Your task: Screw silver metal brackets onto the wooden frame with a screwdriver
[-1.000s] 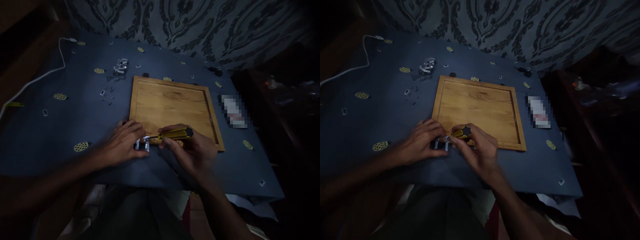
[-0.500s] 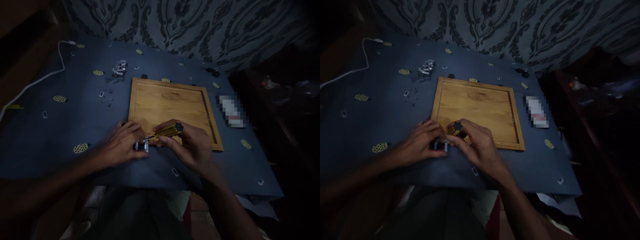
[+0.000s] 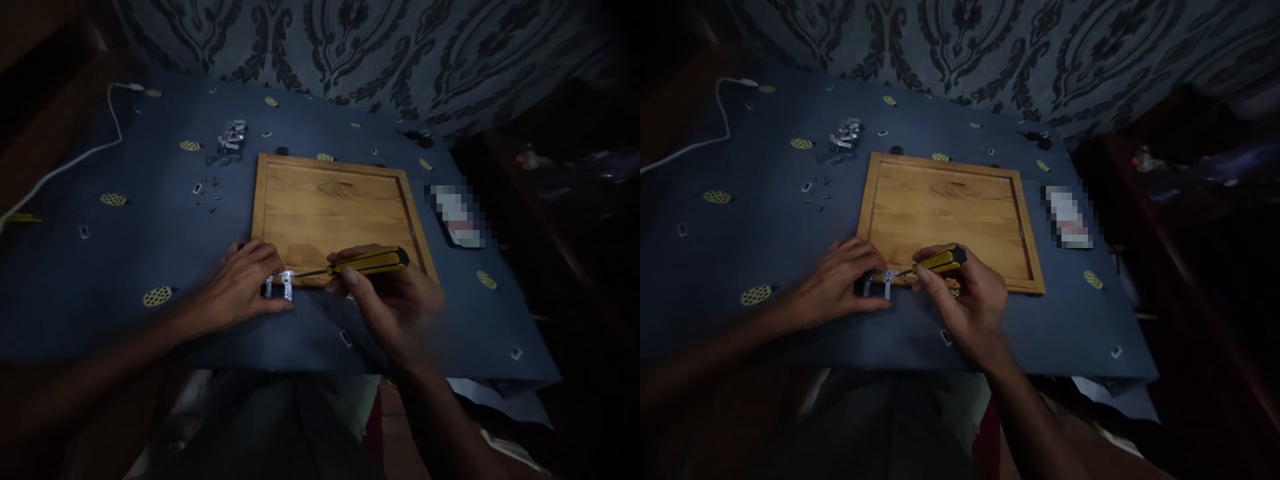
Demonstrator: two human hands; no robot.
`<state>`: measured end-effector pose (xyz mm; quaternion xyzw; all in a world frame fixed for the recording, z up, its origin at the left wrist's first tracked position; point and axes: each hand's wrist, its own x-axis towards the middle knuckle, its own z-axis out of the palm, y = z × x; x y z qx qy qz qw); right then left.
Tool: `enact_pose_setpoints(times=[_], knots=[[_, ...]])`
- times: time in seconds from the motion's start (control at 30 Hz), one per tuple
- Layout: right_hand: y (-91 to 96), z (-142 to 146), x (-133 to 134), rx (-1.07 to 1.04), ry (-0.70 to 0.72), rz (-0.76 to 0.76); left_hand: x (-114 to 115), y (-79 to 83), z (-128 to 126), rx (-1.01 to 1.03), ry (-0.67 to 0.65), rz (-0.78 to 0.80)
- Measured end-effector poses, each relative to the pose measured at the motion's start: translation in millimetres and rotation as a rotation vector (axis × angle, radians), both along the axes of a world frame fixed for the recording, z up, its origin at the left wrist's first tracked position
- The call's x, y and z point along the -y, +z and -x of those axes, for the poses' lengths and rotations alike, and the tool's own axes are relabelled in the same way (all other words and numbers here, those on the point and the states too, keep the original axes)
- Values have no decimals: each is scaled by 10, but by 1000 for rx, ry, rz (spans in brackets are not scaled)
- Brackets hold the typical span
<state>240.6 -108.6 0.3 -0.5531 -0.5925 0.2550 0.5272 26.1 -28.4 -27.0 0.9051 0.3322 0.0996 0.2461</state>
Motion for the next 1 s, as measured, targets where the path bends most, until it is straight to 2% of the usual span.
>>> enact_pose_setpoints(times=[0.17,0.47,0.83,1.0], knots=[[-2,14,-27,2,32,40,-4,9,7,-2,-6,-10],[-93,77,-86,-42,41,4,4,-6,6,18,2,6],[-66,51,-154,112,106,-72,2,-7,9,10,-9,-7],[-105,65,-84,81,11,-45,2,23,-5,-22,-5,12]])
